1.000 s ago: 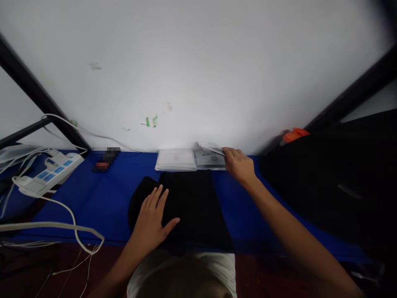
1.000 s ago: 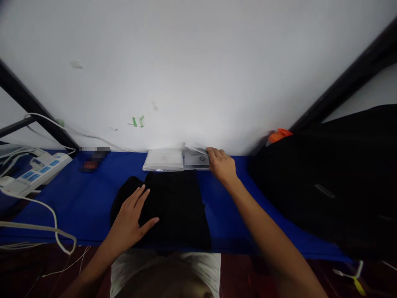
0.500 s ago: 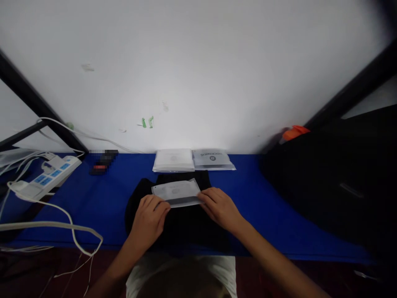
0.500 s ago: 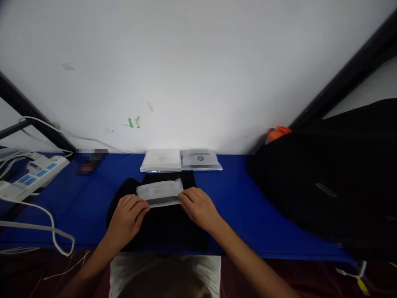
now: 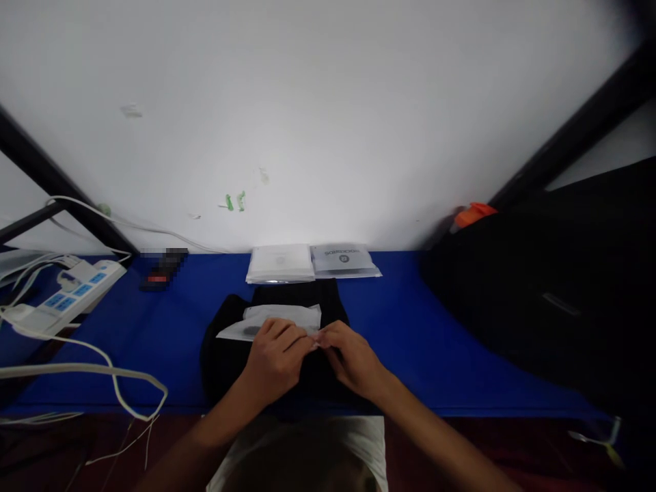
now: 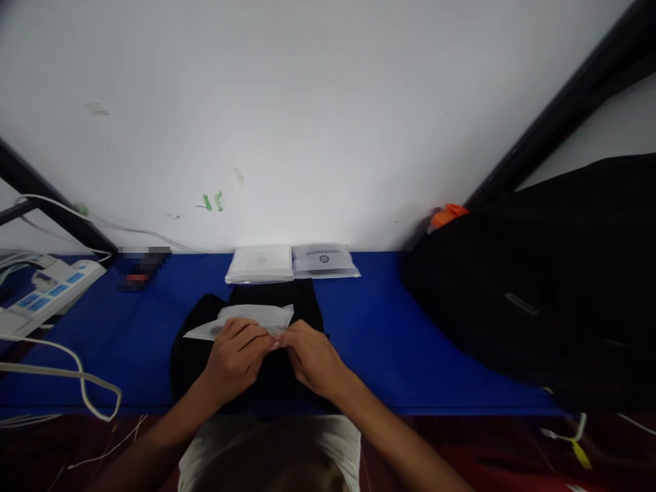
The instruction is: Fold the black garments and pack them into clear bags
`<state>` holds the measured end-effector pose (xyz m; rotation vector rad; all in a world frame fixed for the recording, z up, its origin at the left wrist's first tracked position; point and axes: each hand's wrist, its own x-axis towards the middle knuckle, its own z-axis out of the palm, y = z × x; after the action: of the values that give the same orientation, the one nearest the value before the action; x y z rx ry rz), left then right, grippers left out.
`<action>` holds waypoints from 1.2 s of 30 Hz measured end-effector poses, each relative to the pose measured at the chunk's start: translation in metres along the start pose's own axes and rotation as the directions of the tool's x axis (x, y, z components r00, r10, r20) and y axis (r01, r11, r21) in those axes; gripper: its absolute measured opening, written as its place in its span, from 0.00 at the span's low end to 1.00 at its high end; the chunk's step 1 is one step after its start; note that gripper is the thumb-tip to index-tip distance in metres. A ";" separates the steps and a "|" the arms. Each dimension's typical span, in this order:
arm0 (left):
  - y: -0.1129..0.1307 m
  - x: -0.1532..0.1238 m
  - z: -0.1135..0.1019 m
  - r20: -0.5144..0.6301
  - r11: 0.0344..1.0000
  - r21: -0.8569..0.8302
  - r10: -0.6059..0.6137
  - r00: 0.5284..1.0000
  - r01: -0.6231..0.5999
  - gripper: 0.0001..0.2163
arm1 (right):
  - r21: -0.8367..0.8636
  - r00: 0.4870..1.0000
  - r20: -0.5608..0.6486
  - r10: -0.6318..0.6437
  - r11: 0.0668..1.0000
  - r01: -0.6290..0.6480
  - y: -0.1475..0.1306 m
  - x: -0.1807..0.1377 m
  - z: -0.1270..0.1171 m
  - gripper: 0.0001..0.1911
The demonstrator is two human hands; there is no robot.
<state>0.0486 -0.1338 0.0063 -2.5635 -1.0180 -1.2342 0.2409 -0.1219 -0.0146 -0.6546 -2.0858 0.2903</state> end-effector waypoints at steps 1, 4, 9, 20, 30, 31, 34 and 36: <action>-0.004 -0.002 -0.003 0.001 1.000 0.015 -0.006 1.000 0.006 0.08 | 0.013 1.000 0.001 0.005 1.000 -0.005 0.002 0.000 -0.002 0.12; -0.019 -0.014 -0.015 0.009 0.995 0.072 -0.066 0.998 0.066 0.06 | 0.024 0.999 -0.015 0.050 0.999 -0.049 0.010 -0.001 -0.007 0.12; -0.040 -0.042 -0.039 0.053 0.983 0.144 -0.124 0.991 0.115 0.06 | 0.051 0.993 -0.063 0.098 0.994 -0.095 0.018 -0.010 -0.010 0.11; -0.045 -0.065 -0.051 0.395 0.977 0.013 -0.199 0.897 0.211 0.09 | -0.001 0.960 0.148 0.239 0.970 -0.241 0.019 -0.035 -0.029 0.10; -0.016 -0.042 -0.013 0.233 0.994 0.003 -0.108 0.966 0.111 0.06 | -0.040 0.972 0.225 -0.064 0.996 0.075 -0.028 -0.028 -0.008 0.15; -0.016 -0.039 -0.013 0.186 0.994 0.010 -0.113 0.976 0.113 0.06 | -0.051 0.963 0.249 -0.100 0.992 0.116 -0.032 -0.025 -0.002 0.17; -0.019 -0.030 -0.015 0.077 0.990 0.031 -0.137 0.988 0.135 0.05 | -0.187 0.947 0.318 -0.048 0.976 0.113 -0.037 -0.014 0.021 0.23; -0.020 -0.027 -0.014 0.058 0.989 0.024 -0.148 0.987 0.147 0.04 | -0.332 0.922 0.369 0.115 0.943 0.016 -0.033 -0.009 0.037 0.26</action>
<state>0.0152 -0.1379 -0.0078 -2.5649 -1.2462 -1.1793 0.2029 -0.1530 -0.0270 -0.9101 -2.5294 0.0995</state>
